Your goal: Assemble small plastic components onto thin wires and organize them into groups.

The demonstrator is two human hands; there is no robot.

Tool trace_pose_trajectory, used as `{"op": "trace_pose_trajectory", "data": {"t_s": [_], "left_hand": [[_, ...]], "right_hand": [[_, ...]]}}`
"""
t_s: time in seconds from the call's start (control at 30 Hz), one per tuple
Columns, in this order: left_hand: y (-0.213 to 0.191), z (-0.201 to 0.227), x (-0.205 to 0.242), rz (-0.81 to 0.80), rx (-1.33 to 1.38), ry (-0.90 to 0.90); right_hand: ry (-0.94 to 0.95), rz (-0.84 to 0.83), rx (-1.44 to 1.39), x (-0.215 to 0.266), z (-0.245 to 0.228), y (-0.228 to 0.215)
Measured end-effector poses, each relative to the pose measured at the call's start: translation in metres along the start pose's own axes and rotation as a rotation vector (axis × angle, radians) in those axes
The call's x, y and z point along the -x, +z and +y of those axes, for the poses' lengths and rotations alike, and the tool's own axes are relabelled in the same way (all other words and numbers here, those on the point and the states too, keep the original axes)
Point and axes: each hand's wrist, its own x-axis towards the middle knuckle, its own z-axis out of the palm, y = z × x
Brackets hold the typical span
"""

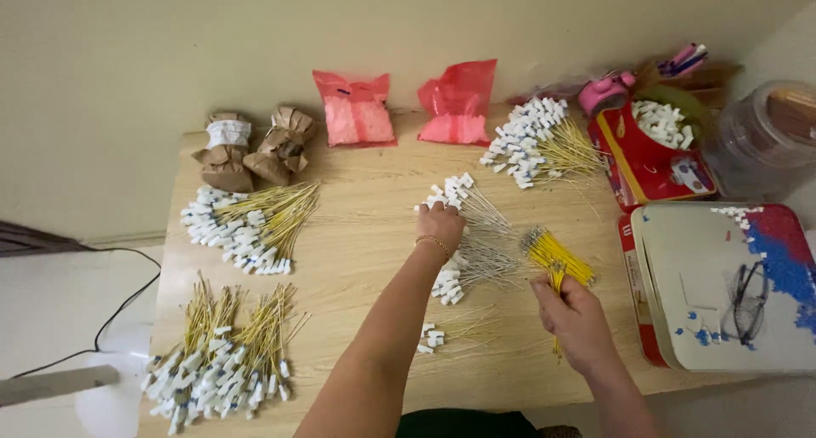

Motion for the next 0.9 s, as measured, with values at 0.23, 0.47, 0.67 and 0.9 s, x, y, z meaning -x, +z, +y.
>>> {"op": "trace_pose_trajectory", "data": {"t_s": [0.23,0.47,0.67,0.9], "left_hand": [[0.030,-0.009,-0.008,0.159,-0.019,0.065],[0.028,-0.019,-0.006,0.209,-0.043,0.154],[0.014,-0.015,-0.006,0.170,0.058,0.071],[0.057,-0.007,-0.019,0.328,0.075,0.053]], "right_hand": [[-0.110,0.039,0.081,0.003,0.001,0.015],[-0.214,-0.009,0.224,-0.021,-0.010,0.026],[-0.152,-0.071,0.248,-0.031,-0.033,0.018],[-0.386,-0.201,0.068,-0.038,-0.040,0.004]]}}
